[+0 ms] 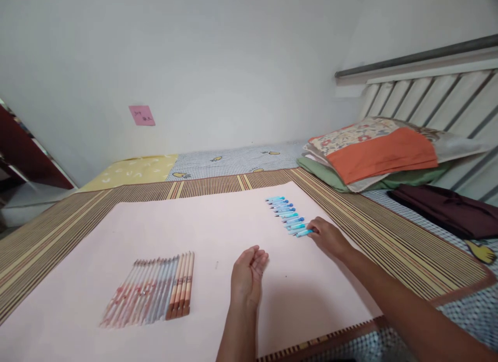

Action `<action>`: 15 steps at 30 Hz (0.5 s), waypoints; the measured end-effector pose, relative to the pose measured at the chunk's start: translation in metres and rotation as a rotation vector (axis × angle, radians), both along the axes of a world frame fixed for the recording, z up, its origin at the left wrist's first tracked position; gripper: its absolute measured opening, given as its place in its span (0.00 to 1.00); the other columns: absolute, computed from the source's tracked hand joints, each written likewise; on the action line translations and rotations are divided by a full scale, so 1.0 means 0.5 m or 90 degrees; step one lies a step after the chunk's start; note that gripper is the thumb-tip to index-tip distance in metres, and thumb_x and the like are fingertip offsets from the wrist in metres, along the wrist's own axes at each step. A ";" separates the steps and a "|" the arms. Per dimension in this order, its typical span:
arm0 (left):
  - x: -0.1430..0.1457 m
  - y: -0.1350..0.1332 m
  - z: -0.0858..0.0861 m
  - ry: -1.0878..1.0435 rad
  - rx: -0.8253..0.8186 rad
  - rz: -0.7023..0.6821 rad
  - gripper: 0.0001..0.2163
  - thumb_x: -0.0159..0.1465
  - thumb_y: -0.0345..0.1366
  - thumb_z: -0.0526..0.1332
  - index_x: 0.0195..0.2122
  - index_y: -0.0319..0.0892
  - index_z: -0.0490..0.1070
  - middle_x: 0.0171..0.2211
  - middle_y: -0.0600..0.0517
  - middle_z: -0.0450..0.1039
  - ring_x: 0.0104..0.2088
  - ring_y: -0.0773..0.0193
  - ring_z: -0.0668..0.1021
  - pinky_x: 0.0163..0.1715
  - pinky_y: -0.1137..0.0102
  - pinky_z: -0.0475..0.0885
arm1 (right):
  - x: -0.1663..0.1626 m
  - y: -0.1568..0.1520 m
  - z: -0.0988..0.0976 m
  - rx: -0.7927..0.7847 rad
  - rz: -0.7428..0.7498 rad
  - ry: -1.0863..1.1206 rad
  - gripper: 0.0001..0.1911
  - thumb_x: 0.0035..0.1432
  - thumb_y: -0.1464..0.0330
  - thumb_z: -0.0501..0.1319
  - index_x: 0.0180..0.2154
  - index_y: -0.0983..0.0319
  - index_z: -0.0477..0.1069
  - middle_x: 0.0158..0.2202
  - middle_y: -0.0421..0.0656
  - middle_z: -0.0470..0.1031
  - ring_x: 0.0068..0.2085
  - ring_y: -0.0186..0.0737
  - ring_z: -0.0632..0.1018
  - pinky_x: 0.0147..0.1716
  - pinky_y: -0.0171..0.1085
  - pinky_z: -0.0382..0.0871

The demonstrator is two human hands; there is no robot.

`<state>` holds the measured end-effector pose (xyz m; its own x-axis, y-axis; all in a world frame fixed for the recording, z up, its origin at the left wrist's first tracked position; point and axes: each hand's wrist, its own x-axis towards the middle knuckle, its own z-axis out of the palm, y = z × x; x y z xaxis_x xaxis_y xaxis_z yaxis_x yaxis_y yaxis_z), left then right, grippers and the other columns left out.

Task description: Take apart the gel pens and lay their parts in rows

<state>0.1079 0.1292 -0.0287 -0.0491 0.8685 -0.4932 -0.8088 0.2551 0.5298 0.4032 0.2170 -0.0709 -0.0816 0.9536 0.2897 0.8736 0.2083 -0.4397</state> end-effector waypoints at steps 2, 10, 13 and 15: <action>0.001 0.000 -0.003 -0.003 0.008 -0.010 0.10 0.68 0.22 0.57 0.32 0.31 0.76 0.26 0.43 0.78 0.27 0.66 0.82 0.34 0.73 0.81 | -0.003 -0.003 -0.004 0.008 -0.001 0.008 0.02 0.54 0.70 0.61 0.31 0.58 0.71 0.36 0.41 0.71 0.33 0.38 0.73 0.35 0.36 0.63; 0.004 -0.001 -0.001 -0.001 0.027 -0.035 0.10 0.69 0.23 0.58 0.32 0.30 0.76 0.27 0.42 0.78 0.28 0.64 0.82 0.35 0.72 0.81 | -0.014 -0.007 -0.011 0.027 -0.029 0.031 0.04 0.53 0.68 0.61 0.34 0.58 0.73 0.38 0.42 0.72 0.35 0.40 0.74 0.36 0.37 0.66; 0.004 -0.003 0.003 0.004 0.031 -0.040 0.10 0.69 0.23 0.57 0.32 0.30 0.76 0.27 0.43 0.78 0.28 0.65 0.82 0.34 0.73 0.80 | -0.015 -0.015 -0.012 0.039 -0.034 0.056 0.06 0.53 0.67 0.61 0.35 0.59 0.73 0.37 0.42 0.72 0.34 0.39 0.74 0.37 0.38 0.67; 0.005 -0.004 0.002 0.012 0.038 -0.056 0.08 0.67 0.23 0.59 0.32 0.31 0.76 0.26 0.44 0.78 0.27 0.66 0.81 0.33 0.74 0.79 | -0.020 -0.027 -0.008 0.047 -0.045 0.081 0.08 0.53 0.67 0.60 0.36 0.59 0.73 0.38 0.42 0.73 0.34 0.39 0.75 0.37 0.38 0.68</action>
